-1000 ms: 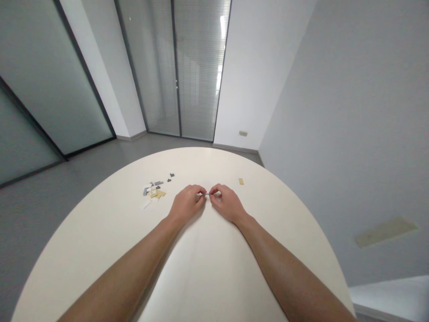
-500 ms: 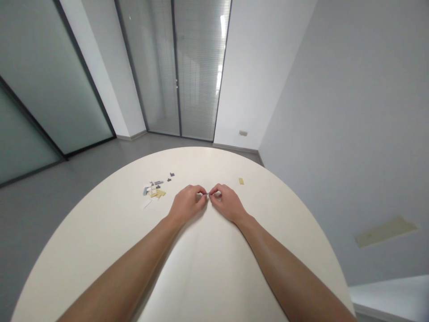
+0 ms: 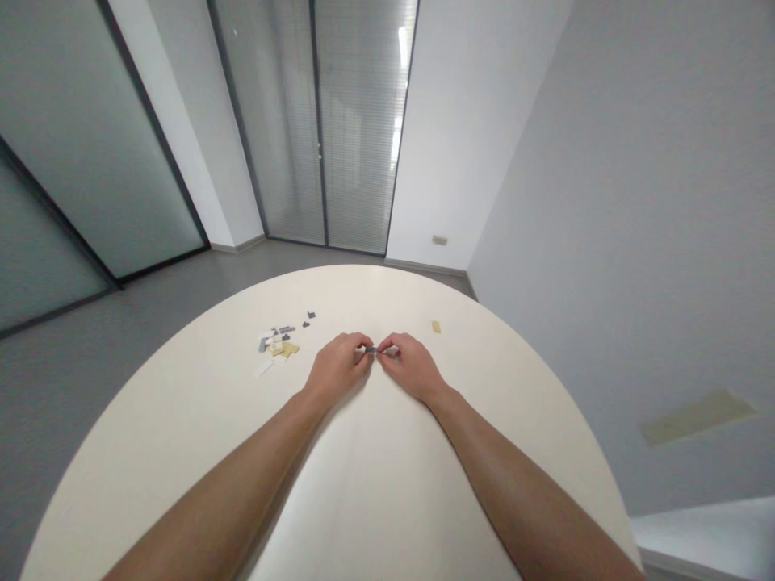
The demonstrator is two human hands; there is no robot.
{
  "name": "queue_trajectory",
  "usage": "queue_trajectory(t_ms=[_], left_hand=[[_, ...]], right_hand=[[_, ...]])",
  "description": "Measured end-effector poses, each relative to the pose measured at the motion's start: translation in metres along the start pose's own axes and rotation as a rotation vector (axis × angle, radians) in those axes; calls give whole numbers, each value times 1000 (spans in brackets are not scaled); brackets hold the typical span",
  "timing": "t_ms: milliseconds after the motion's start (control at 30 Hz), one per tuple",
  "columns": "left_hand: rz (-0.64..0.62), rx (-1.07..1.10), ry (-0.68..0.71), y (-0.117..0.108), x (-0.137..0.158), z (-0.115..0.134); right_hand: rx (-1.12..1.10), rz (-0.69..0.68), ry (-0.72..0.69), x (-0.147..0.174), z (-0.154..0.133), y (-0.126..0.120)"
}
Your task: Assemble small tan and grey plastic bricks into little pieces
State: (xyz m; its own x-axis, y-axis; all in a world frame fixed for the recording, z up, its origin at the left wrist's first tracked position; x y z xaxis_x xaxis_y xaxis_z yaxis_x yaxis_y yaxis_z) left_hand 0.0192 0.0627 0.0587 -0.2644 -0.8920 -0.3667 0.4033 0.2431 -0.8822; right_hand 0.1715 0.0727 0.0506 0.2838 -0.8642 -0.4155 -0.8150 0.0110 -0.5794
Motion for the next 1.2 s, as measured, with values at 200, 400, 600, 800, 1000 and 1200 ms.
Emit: queue_trajectory(t_ms=[200, 400, 600, 800, 1000, 1200], left_hand=[[-8, 7, 8, 1, 0, -1], [0, 13, 9, 3, 0, -2], [12, 9, 1, 1, 0, -1], [20, -8, -19, 1, 0, -3], [17, -27, -11, 3, 0, -3], [14, -26, -8, 3, -1, -2]], right_hand=[[-17, -3, -4, 0, 1, 1], [-25, -8, 6, 0, 1, 1], [-18, -9, -18, 0, 0, 1], [-21, 14, 0, 0, 4, 0], [-18, 25, 7, 0, 3, 0], [-25, 25, 10, 0, 2, 0]])
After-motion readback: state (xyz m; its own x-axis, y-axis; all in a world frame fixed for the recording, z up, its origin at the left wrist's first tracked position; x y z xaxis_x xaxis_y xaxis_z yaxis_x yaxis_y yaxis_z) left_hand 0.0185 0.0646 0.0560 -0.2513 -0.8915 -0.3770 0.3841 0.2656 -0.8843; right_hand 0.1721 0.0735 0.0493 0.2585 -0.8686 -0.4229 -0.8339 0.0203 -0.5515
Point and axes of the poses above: each hand's wrist, its own x-axis away from the middle knuckle, its own y-axis out of the palm, z = x × y, the point moved 6 cm from there along -x, towards the middle knuckle, and after that the axes turned 13 degrees about -x, right-handed, at the moved point
